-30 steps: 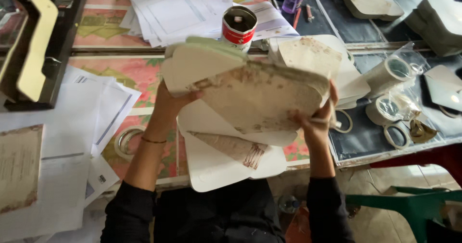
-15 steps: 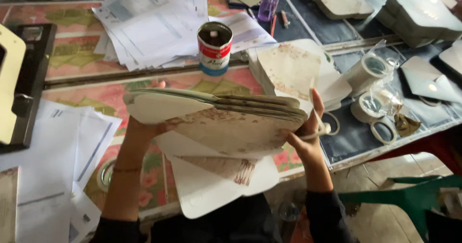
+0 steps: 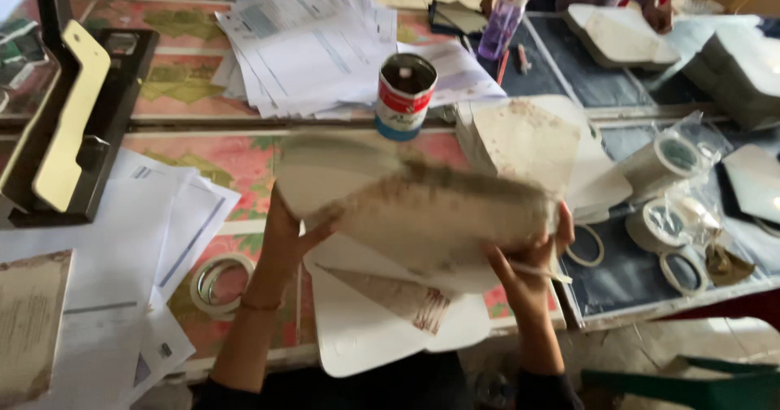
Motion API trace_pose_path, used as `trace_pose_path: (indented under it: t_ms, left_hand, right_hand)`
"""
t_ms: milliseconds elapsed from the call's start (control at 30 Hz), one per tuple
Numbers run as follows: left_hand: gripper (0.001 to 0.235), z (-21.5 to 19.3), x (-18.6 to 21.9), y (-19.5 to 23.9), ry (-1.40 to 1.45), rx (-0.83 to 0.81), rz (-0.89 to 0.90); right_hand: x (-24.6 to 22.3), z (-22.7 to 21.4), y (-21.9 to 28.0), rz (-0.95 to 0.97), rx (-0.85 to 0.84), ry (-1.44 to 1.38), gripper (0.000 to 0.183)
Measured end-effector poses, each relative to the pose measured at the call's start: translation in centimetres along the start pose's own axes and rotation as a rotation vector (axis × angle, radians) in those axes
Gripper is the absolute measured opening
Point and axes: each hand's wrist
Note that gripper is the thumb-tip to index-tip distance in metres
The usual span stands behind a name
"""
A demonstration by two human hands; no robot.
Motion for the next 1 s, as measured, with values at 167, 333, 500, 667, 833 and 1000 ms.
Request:
trace_pose_path:
  t_ms: [167, 333, 500, 667, 833, 1000]
  left_hand:
    - [0.122, 2.8, -0.1, 1.9, 0.041, 0.174, -0.140]
    - [0.086, 0.0, 0.5, 1.6, -0.069, 0.108, -0.261]
    - [0.136, 6.8, 5.2, 4.2, -0.299, 0.213, -0.427]
    - [0.066, 4.1, 0.9, 5.5, -0.251, -0.050, 0.090]
    - [0.041, 4.1, -0.6, 4.1, -0.422, -0.110, 0.218]
    - [0.066, 4.2, -1.6, 3.3, -0.668, 0.064, 0.379]
  right_hand:
    - [-0.4, -0.1, -0.3, -0.078, -0.028, -0.130, 0.141]
    - [0.7, -3.5, -0.3, -0.034, -0.069, -0.082, 0.143]
    - [-1.4, -3.1, 3.5, 0.210, 0.084, 0.185, 0.105]
    - [4.3, -6.5, 5.1, 0.241, 0.348, 0.182, 0.049]
    - [3.3, -1.5, 4.8, -0.138, 0.237, 0.458, 0.080]
    - [7.3, -0.7, 1.7, -0.305, 0.290, 0.427, 0.021]
Point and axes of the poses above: each hand's wrist, its own y-axis away from the middle knuckle, its own z-axis out of the palm, x = y × z, and after that the axes turned 9 degrees about x, right-handed
